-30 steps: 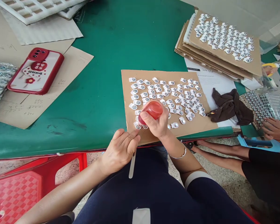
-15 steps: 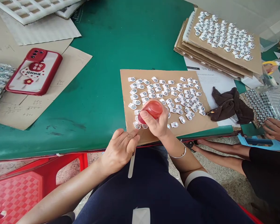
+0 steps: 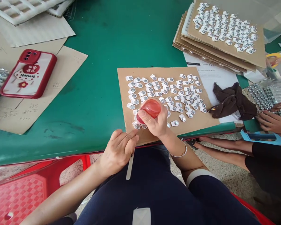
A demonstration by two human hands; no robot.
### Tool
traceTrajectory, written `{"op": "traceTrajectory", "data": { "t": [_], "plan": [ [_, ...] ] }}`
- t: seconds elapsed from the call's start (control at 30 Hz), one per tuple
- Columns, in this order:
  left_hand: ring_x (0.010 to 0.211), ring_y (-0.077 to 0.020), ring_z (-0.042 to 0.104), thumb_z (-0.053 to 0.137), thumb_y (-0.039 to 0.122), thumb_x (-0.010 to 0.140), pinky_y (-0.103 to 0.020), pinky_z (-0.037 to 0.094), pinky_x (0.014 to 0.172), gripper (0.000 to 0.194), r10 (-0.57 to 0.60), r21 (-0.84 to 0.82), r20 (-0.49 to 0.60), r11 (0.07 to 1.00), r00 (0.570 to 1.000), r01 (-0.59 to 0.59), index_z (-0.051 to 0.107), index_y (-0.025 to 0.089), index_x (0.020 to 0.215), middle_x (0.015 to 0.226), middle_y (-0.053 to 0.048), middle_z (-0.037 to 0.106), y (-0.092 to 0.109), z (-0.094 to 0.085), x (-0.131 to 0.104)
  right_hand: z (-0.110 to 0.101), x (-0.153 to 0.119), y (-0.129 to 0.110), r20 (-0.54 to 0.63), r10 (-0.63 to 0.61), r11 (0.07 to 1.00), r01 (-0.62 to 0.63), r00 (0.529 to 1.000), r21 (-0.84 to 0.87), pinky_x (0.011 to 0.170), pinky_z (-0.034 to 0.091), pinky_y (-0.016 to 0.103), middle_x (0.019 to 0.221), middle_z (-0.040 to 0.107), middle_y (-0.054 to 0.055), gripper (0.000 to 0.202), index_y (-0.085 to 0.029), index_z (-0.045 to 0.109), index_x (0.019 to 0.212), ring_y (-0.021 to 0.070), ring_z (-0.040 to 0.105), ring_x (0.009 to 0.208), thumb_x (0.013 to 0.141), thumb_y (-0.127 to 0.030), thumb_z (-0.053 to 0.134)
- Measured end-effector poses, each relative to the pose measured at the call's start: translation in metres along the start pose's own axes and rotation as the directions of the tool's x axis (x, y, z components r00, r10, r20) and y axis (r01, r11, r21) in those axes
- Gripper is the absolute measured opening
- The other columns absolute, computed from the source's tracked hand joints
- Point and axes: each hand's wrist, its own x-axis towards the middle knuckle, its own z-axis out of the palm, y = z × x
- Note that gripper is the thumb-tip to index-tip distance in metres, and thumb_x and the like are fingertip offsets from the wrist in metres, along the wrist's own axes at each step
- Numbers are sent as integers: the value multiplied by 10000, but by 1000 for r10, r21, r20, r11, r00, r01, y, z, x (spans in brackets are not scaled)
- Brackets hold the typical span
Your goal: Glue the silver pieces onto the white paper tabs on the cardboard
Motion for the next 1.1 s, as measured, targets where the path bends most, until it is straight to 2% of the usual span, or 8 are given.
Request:
{"op": "traceTrajectory", "data": {
  "t": [0.37, 0.6, 0.73, 0.87, 1.1],
  "plan": [
    [759, -208, 641, 430, 47, 858, -372, 409, 738, 211, -62, -40, 17, 997, 998, 63, 493, 117, 1047, 1052, -192, 665, 0, -1, 1, -1, 2, 0, -42, -26, 999, 25, 999, -21, 629, 513, 320, 680, 595, -17, 207, -226, 541, 807, 146, 589, 645, 794, -418, 616],
    [776, -195, 641, 501, 12, 829, -372, 407, 757, 250, -87, -97, 19, 991, 996, 88, 499, 118, 1055, 1066, -176, 666, -4, -1, -2, -2, 1, 1, -66, -37, 999, 35, 997, -28, 644, 529, 331, 699, 608, -16, 160, -244, 537, 822, 148, 590, 646, 800, -386, 606],
    [703, -155, 614, 534, 15, 814, -366, 410, 763, 264, -143, -156, 25, 977, 989, 145, 510, 151, 1039, 1080, -130, 670, -10, -1, -2, -4, 1, 0, -67, -33, 998, 30, 997, -51, 636, 528, 329, 699, 612, -7, 189, -233, 533, 804, 146, 586, 633, 796, -409, 601],
    [628, -128, 579, 570, 62, 822, -359, 408, 743, 195, -176, -220, 31, 959, 984, 178, 530, 180, 971, 1014, -83, 694, -19, -4, 5, -6, 1, 2, -79, -61, 998, 59, 995, -34, 640, 524, 316, 717, 621, -4, 180, -221, 535, 813, 139, 588, 639, 787, -375, 624],
    [691, -133, 622, 584, 134, 843, -360, 406, 781, 116, -220, -361, 115, 899, 969, 247, 574, 197, 940, 921, -23, 704, -33, -13, 20, -7, -1, 3, -69, -82, 996, 78, 994, -52, 645, 517, 308, 714, 613, -10, 187, -216, 535, 817, 132, 582, 644, 782, -374, 629]
  ]
}}
